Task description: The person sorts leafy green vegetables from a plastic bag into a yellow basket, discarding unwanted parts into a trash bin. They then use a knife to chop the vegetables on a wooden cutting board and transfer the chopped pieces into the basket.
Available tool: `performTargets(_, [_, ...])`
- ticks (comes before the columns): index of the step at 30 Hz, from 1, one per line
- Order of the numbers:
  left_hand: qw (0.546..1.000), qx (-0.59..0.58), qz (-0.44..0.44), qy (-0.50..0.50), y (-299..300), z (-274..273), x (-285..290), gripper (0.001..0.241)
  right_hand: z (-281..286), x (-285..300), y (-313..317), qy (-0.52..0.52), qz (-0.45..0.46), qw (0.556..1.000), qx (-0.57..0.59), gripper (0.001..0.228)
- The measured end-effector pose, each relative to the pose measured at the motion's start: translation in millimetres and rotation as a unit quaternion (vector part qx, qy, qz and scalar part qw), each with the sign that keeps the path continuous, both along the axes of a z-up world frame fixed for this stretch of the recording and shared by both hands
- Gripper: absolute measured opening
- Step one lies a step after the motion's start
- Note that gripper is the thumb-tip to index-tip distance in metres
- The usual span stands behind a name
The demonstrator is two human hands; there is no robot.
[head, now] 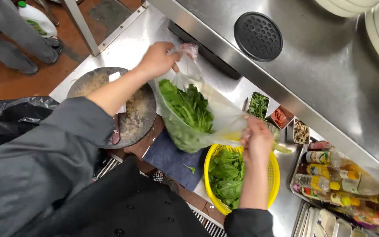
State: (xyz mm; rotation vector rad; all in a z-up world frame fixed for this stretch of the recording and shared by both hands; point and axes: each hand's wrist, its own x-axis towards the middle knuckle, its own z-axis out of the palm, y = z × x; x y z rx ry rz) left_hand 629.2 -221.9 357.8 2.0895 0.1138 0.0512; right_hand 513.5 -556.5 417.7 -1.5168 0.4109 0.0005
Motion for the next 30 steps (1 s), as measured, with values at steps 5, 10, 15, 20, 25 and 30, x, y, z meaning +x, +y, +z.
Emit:
performTargets(5, [0.994, -0.096, 0.057, 0.021, 2.8, 78.1, -54.6, 0.022, 41.0, -3.9, -0.6, -0.104, -0.046, 0.989, -0.095, 0.018])
performTargets(10, [0.980, -0.181, 0.016, 0.087, 10.7, 9.6, -79.9, 0.043, -36.7, 8.0, 12.2, -0.017, 0.083, 0.978, -0.190, 0.061])
performTargets(15, [0.979, -0.181, -0.044, 0.084, 17.0, 14.7, -95.4, 0.025, -41.8, -0.8, 7.5, -0.010, 0.028, 0.981, -0.191, 0.051])
performTargets(20, [0.972, -0.012, -0.228, 0.061, 25.9, 69.9, -98.3, 0.031, 8.9, -19.0, -7.9, -0.146, 0.089, 0.911, -0.375, 0.032])
performTargets(25, [0.936, 0.198, -0.279, -0.085, 34.0, 90.4, -93.9, 0.024, 15.2, -41.8, -15.6, -0.174, 0.094, 0.855, -0.479, 0.040])
performTargets(30, [0.853, 0.410, -0.292, -0.141, 31.0, 8.8, -75.4, 0.026, -64.2, -57.2, 9.5, 0.025, 0.159, 0.781, -0.603, 0.023])
